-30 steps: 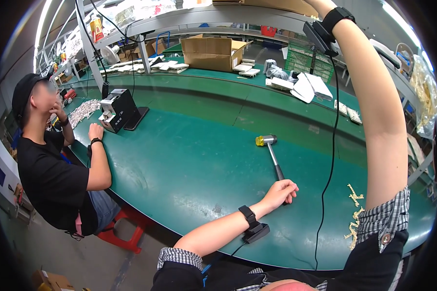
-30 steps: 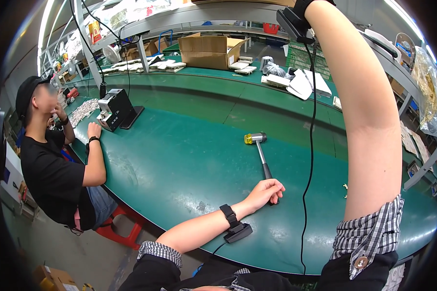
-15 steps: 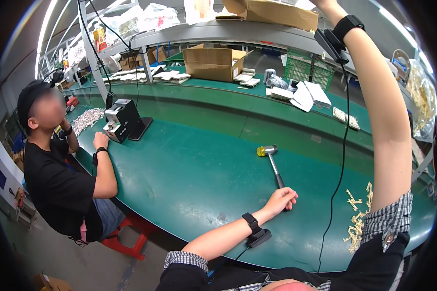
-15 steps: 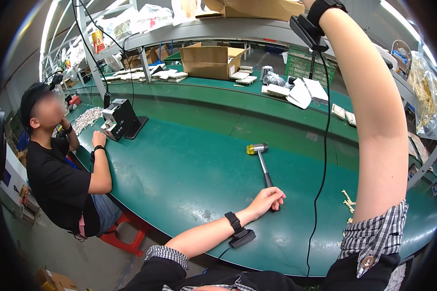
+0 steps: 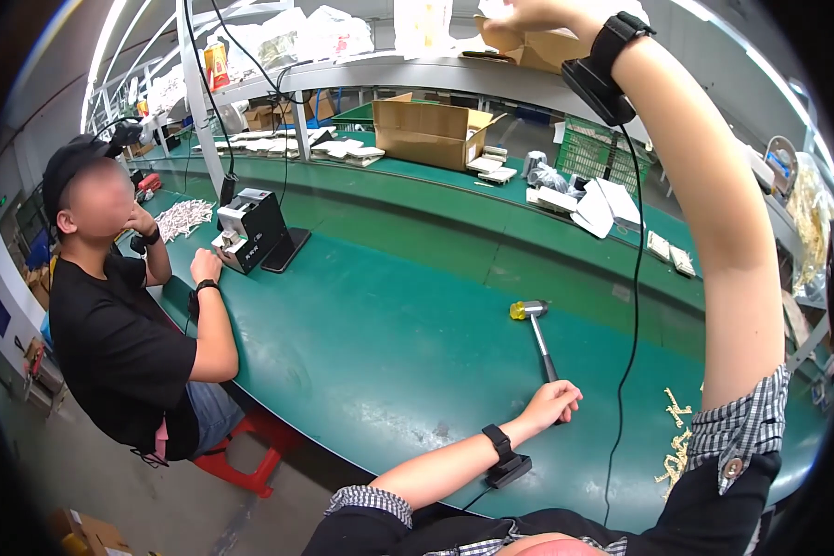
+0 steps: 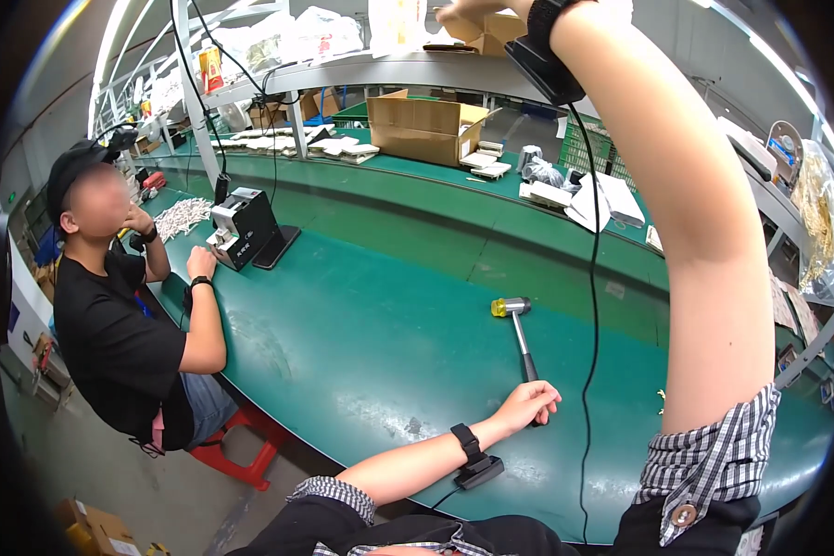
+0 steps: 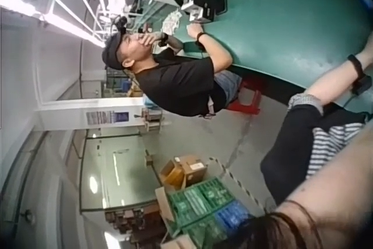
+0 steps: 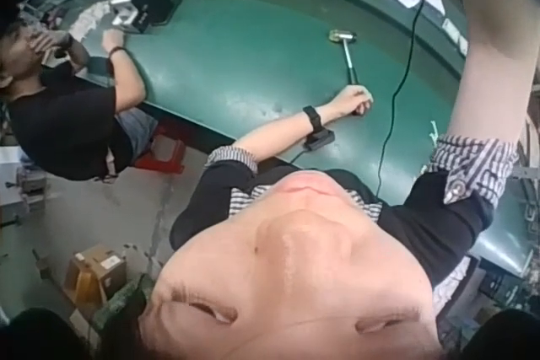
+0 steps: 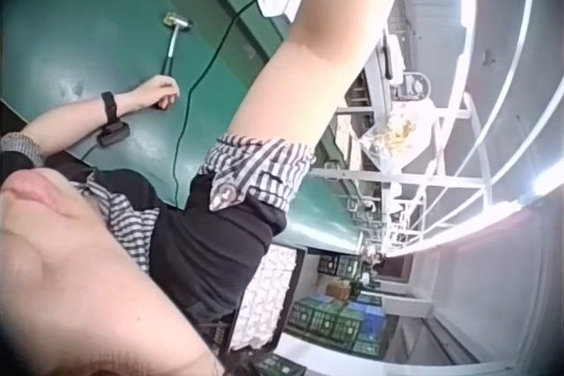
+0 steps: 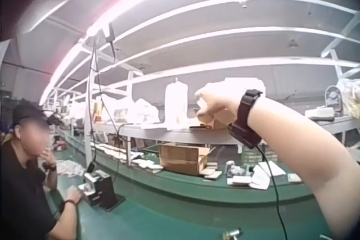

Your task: The person reaches for a box on a shelf, removes a plastic bag and labels, and places the box on the table. They pick up a green stick and a gold ornament, then press the stick into the ornament by hand.

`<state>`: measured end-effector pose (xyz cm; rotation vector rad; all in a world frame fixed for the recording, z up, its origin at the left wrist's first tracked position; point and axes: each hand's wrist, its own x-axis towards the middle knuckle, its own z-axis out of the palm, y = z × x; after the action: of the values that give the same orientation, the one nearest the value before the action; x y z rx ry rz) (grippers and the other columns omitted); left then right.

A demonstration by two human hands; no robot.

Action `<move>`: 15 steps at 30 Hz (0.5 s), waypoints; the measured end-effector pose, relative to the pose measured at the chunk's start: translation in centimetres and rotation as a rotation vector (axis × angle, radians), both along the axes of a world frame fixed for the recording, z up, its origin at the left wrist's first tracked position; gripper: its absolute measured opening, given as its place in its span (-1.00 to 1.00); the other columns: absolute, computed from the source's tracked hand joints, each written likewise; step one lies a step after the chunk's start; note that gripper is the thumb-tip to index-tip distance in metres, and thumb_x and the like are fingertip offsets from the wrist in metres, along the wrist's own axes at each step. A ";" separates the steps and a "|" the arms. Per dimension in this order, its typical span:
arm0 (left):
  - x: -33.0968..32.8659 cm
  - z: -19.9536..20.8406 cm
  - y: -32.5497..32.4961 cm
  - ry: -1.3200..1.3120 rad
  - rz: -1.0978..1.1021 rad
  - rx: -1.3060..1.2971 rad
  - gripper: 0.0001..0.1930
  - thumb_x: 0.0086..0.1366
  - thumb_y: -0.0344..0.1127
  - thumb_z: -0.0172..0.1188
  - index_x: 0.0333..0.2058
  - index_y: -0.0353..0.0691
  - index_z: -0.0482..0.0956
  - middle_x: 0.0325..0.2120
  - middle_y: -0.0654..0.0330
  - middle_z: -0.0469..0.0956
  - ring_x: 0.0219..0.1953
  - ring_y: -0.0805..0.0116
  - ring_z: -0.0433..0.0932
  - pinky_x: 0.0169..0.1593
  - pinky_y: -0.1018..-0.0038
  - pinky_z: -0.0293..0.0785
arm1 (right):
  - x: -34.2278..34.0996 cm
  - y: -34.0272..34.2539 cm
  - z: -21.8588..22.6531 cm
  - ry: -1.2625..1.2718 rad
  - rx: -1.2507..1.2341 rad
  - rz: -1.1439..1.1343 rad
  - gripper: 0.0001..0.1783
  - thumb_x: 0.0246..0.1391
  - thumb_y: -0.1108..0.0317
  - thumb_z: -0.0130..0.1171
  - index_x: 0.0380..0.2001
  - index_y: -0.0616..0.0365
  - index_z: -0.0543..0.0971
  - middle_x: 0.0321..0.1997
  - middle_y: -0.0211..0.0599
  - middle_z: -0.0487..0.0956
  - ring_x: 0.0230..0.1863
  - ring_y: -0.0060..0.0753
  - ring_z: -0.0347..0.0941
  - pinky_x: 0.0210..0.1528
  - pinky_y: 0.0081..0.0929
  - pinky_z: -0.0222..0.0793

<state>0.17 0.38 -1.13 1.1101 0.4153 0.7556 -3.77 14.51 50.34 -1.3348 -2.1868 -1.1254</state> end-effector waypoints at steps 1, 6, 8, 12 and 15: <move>1.1 0.3 -0.1 -0.019 -0.026 0.024 -0.79 0.34 -0.24 -0.05 -0.35 -0.26 0.44 -0.55 0.29 0.45 -0.64 0.60 0.41 -0.55 0.68 0.30 | 2.8 5.2 0.8 -0.024 -0.087 -0.088 -0.47 -0.16 0.09 0.21 -0.08 0.06 0.48 -0.11 -0.02 0.52 -0.09 -0.07 0.46 -0.02 -0.28 0.35; 0.5 -0.2 0.1 -0.014 -0.008 0.012 -0.79 0.33 -0.24 -0.04 -0.36 -0.25 0.44 -0.55 0.29 0.45 -0.63 0.60 0.41 -0.55 0.67 0.31 | 5.9 7.3 -2.9 -0.088 -0.208 -0.054 -0.47 -0.16 0.18 0.29 -0.08 0.12 0.46 -0.16 0.04 0.52 -0.10 -0.02 0.46 -0.06 -0.26 0.38; 0.6 0.0 0.1 0.007 -0.007 0.033 -0.80 0.33 -0.24 -0.04 -0.35 -0.24 0.45 -0.54 0.29 0.45 -0.64 0.60 0.40 -0.54 0.67 0.32 | 7.6 6.4 -4.5 -0.074 0.163 0.006 -0.62 -0.15 0.32 0.24 -0.19 0.17 0.51 -0.24 -0.03 0.53 -0.14 -0.07 0.47 -0.12 -0.25 0.40; -0.8 1.4 -0.6 0.048 0.001 0.099 -0.83 0.31 -0.27 0.00 -0.34 -0.24 0.45 -0.54 0.31 0.45 -0.61 0.60 0.40 -0.50 0.66 0.34 | 6.5 0.4 -6.8 -0.096 0.134 -0.121 -0.72 -0.11 0.39 0.19 -0.25 0.19 0.53 -0.29 -0.10 0.54 -0.18 -0.10 0.48 -0.15 -0.25 0.40; -2.3 6.3 -0.9 0.014 0.122 0.314 -0.86 0.28 -0.30 0.06 -0.31 -0.25 0.45 -0.51 0.32 0.44 -0.53 0.61 0.41 -0.42 0.66 0.36 | 9.0 0.8 -9.4 -0.155 0.237 -0.020 -0.80 -0.13 0.42 0.14 -0.33 0.15 0.56 -0.36 -0.14 0.55 -0.21 -0.11 0.49 -0.17 -0.23 0.39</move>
<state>-2.14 -0.55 5.18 1.3932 0.3867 0.9436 5.27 15.36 40.96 -1.2054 -2.0672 -1.4881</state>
